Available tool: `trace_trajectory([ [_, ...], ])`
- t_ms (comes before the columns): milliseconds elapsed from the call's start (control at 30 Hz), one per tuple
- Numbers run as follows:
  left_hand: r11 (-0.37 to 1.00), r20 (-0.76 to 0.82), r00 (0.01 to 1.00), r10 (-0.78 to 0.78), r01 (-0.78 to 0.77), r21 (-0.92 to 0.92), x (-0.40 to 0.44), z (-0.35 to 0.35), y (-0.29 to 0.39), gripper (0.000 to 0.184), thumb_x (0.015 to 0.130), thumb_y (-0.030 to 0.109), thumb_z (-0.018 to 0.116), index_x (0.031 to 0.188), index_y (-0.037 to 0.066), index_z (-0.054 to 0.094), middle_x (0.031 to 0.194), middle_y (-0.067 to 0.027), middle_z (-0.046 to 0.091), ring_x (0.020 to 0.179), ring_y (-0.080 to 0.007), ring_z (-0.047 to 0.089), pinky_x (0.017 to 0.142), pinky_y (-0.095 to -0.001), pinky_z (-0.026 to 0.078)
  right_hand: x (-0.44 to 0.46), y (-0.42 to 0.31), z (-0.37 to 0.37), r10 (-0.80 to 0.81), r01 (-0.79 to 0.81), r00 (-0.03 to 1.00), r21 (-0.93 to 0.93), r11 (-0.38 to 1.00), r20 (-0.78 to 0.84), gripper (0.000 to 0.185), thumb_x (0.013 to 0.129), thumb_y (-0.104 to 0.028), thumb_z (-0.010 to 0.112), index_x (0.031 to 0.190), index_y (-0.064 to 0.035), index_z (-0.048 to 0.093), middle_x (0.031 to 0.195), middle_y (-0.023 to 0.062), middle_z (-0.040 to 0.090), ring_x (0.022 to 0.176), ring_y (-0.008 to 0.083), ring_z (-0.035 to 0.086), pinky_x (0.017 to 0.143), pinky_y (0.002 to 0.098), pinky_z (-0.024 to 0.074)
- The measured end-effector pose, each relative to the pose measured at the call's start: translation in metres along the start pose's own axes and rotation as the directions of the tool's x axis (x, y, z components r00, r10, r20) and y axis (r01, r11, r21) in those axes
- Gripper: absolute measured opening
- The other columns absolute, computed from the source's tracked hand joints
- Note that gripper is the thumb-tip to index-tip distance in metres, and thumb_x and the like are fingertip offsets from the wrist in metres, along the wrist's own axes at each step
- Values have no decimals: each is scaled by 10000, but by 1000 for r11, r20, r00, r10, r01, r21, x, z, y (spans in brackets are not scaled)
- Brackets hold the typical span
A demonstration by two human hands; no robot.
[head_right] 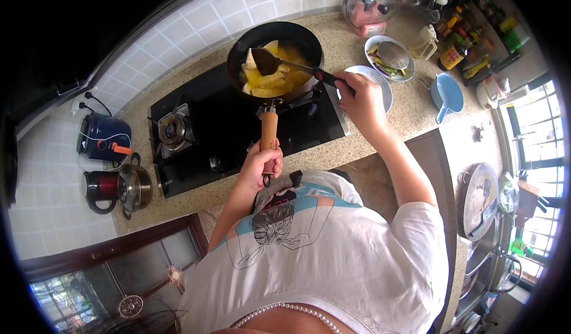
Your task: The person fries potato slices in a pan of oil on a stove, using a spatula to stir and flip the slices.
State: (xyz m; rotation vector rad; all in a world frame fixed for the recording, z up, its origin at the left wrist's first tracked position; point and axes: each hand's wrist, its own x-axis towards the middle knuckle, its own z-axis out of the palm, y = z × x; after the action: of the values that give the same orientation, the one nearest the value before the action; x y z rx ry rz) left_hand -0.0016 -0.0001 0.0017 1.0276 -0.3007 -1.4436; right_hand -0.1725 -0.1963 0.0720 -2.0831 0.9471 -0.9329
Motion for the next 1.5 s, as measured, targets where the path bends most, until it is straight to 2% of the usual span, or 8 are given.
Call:
trace_trajectory([
  [133, 1000, 0, 1000, 1, -1, 3, 0, 0, 0, 193, 787, 55, 556, 936, 46, 434, 661, -58, 520, 491, -129, 510, 408, -265, 414, 4, 10, 7, -226, 205, 970, -201, 958, -87, 151, 847, -56, 646, 997, -45, 661, 758, 131, 621, 580, 248, 616, 553, 343, 486],
  [267, 1000, -6, 1000, -2, 2, 4, 0, 1, 0, 190, 786, 56, 557, 930, 49, 434, 660, -54, 517, 491, -128, 510, 409, -264, 413, 11, 9, 1, -109, 100, 992, -143, 985, -57, 160, 838, -58, 649, 998, -52, 660, 736, 136, 603, 610, 288, 602, 566, 377, 470],
  [500, 1000, -6, 1000, -8, 8, -4, -1, 1, 0, 195, 786, 54, 561, 936, 51, 437, 659, -53, 517, 490, -127, 510, 406, -264, 412, 18, 10, 3, -246, 223, 963, -187, 957, -110, 210, 820, -32, 638, 1023, -74, 668, 769, 121, 607, 673, 312, 604, 591, 384, 476],
  [567, 1000, -4, 1000, -6, 6, -4, 0, 0, -1, 197, 786, 53, 562, 938, 50, 438, 659, -54, 518, 490, -126, 510, 405, -264, 413, 22, 6, 10, -386, 358, 920, -258, 897, -64, 236, 816, -20, 627, 1039, -83, 670, 819, 126, 612, 691, 326, 607, 598, 394, 491],
  [600, 1000, 0, 1000, -5, 5, -5, 0, -1, -1, 196, 786, 52, 562, 939, 49, 438, 659, -54, 518, 489, -126, 511, 403, -265, 412, 26, 7, 14, -475, 437, 879, -327, 838, -41, 300, 788, 28, 629, 1072, -63, 665, 827, 109, 606, 684, 251, 623, 616, 336, 510],
  [767, 1000, -10, 1000, -8, 8, 3, 0, 0, 1, 198, 788, 54, 562, 943, 50, 440, 654, -52, 520, 485, -127, 514, 399, -266, 414, 42, 15, 27, -565, 593, 796, -464, 658, 217, 391, 770, 9, 580, 1149, -74, 626, 944, 124, 586, 857, 286, 605, 720, 359, 515],
  [967, 1000, -3, 1000, 3, -3, -3, 1, -2, -3, 185, 786, 59, 563, 927, 56, 443, 653, -50, 520, 484, -125, 516, 401, -264, 420, 46, 13, 31, -535, 640, 768, -468, 609, 352, 450, 752, -1, 577, 1196, -73, 591, 1042, 136, 567, 947, 296, 584, 802, 375, 512],
  [1500, 1000, -2, 1000, -7, 7, 2, 0, -1, -1, 186, 779, 54, 559, 921, 53, 438, 651, -52, 519, 487, -130, 509, 404, -263, 415, 63, 1, 20, -404, 538, 842, -516, 666, 358, 435, 754, 66, 509, 1170, -35, 583, 992, 139, 576, 921, 322, 593, 811, 391, 501],
])
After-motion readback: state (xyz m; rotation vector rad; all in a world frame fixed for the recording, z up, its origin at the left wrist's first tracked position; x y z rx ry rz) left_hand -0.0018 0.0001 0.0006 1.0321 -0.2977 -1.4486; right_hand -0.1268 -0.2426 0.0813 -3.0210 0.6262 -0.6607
